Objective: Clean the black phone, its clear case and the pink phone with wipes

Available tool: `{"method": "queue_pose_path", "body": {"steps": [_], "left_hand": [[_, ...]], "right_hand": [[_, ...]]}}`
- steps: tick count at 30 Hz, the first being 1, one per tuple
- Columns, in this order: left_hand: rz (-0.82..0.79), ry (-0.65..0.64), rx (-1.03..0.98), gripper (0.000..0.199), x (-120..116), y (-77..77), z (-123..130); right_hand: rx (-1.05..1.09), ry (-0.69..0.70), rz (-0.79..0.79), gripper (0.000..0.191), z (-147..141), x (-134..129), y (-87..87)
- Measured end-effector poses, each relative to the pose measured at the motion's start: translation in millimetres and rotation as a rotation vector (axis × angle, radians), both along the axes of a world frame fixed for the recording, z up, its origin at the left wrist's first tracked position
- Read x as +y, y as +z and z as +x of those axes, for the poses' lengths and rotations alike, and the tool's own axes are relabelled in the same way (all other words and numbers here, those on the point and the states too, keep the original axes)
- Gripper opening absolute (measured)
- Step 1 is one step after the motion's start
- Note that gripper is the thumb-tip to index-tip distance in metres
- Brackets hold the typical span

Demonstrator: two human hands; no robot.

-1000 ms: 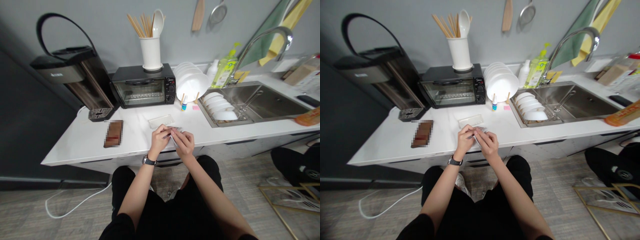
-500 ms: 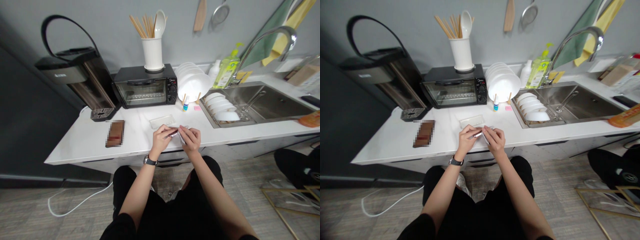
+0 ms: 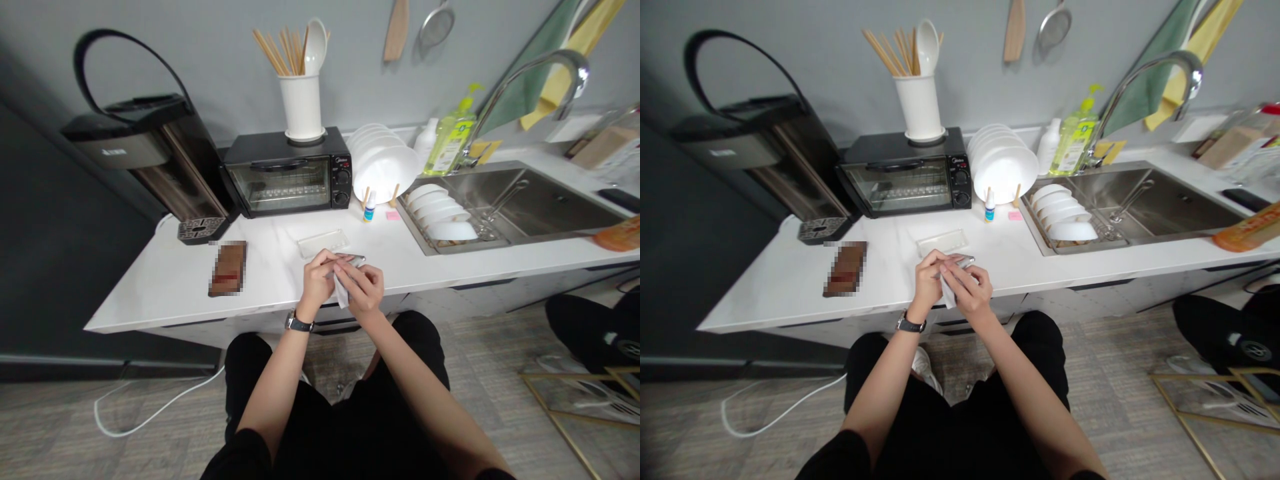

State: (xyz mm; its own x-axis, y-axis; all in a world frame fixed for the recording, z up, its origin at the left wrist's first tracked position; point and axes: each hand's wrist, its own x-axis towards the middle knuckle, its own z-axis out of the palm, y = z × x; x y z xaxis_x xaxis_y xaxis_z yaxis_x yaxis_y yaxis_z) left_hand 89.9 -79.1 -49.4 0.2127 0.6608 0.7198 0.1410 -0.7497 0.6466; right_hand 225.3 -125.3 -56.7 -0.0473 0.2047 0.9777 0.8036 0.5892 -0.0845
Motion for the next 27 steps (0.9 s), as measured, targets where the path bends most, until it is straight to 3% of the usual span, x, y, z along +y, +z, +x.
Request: {"method": "queue_pose_path", "body": {"steps": [4,9,17,27], "left_hand": [[-0.051,-0.044,-0.007,0.023,-1,-1.8,-1],[0.002,-0.038,-0.003,0.025,1,0.7,0],[0.096,0.027,0.004,0.028,3,3.6,2],[0.088,0.027,0.007,0.028,1,6.4,2]], "right_hand": [[-0.030,0.053,0.037,0.037,-3,2,-4.5],[-0.037,0.095,0.033,0.042,9,8,-10.5],[0.103,-0.118,-0.069,0.048,40,18,-14.1],[0.168,-0.097,-0.062,0.051,27,12,-4.6]]}}
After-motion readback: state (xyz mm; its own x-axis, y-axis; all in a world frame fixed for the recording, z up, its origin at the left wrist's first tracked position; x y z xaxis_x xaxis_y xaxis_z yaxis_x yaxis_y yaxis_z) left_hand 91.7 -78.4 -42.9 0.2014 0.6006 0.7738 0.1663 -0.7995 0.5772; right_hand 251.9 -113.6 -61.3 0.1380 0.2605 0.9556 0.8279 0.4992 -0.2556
